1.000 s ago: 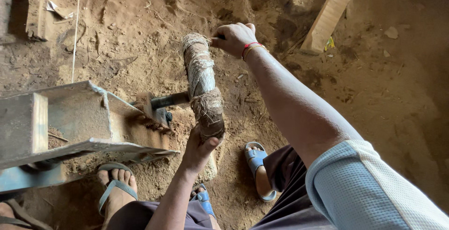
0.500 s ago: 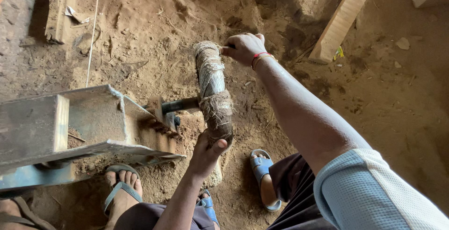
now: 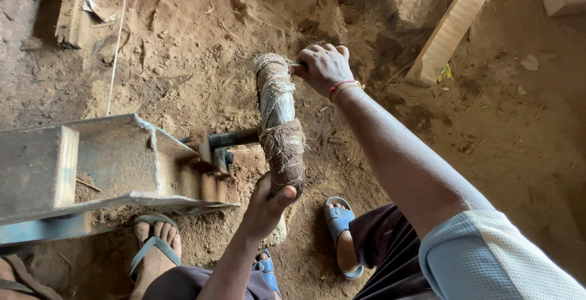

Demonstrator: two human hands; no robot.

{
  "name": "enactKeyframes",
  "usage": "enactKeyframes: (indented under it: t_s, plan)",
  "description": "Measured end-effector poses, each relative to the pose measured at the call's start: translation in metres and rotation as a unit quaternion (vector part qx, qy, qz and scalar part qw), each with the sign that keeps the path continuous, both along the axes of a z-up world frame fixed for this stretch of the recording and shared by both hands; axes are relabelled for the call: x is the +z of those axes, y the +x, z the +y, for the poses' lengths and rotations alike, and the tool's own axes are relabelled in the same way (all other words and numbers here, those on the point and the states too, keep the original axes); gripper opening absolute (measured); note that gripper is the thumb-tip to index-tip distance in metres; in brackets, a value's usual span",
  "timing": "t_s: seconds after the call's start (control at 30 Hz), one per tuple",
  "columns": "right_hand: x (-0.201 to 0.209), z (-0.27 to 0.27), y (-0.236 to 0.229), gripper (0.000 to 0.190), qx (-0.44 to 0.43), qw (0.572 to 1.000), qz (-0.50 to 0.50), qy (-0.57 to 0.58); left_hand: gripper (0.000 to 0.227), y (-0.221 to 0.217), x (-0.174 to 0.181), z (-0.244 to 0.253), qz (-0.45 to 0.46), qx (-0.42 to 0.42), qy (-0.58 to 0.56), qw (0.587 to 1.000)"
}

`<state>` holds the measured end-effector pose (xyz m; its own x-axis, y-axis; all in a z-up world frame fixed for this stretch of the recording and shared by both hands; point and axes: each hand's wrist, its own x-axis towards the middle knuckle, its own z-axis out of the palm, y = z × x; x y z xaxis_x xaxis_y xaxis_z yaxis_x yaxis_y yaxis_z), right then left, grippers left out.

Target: The person operates a hand-cranked machine by turning a handle and guiding rope onto a rotating spindle. The person uses both hands to adjust the position of the rope-wrapped spindle within the metal frame while sitting on the ground.

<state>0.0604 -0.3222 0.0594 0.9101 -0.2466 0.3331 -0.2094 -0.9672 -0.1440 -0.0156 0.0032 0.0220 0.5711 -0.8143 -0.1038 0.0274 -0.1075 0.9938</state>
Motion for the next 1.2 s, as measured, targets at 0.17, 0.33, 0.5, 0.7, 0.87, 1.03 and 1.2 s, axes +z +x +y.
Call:
enactKeyframes:
  t_s: [0.17, 0.33, 0.5, 0.7, 0.87, 1.03, 1.2]
  plan:
    - [-0.001, 0.0, 0.002, 0.047, 0.0, 1.0, 0.019, 0.012, 0.08, -0.001, -0.01, 0.001, 0.004, 0.002, 0.007, 1.0]
    - [-0.002, 0.0, 0.005, 0.048, -0.015, 0.997, 0.069, 0.02, 0.082, -0.001, -0.008, 0.001, 0.036, 0.016, 0.017, 0.999]
    - [0.0, 0.001, 0.006, 0.053, -0.023, 0.995, 0.094, 0.037, 0.087, 0.0, 0.014, 0.0, 0.01, 0.015, 0.065, 0.998]
    - [-0.002, -0.001, 0.007, 0.057, -0.019, 0.995, 0.088, 0.036, 0.072, -0.004, 0.071, 0.027, -0.34, 0.181, 0.177, 0.906]
    - [0.002, -0.001, 0.006, 0.055, -0.025, 0.994, 0.091, 0.049, 0.042, -0.055, 0.104, 0.087, -0.185, 0.238, 0.063, 0.951]
    - [0.007, 0.001, 0.005, 0.054, -0.04, 0.997, 0.058, 0.031, 0.045, -0.06, 0.117, 0.091, -0.201, 0.23, 0.024, 0.952]
    - [0.002, 0.002, 0.01, 0.06, -0.052, 0.992, 0.095, 0.069, 0.048, -0.057, 0.114, 0.07, -0.193, 0.194, 0.003, 0.962]
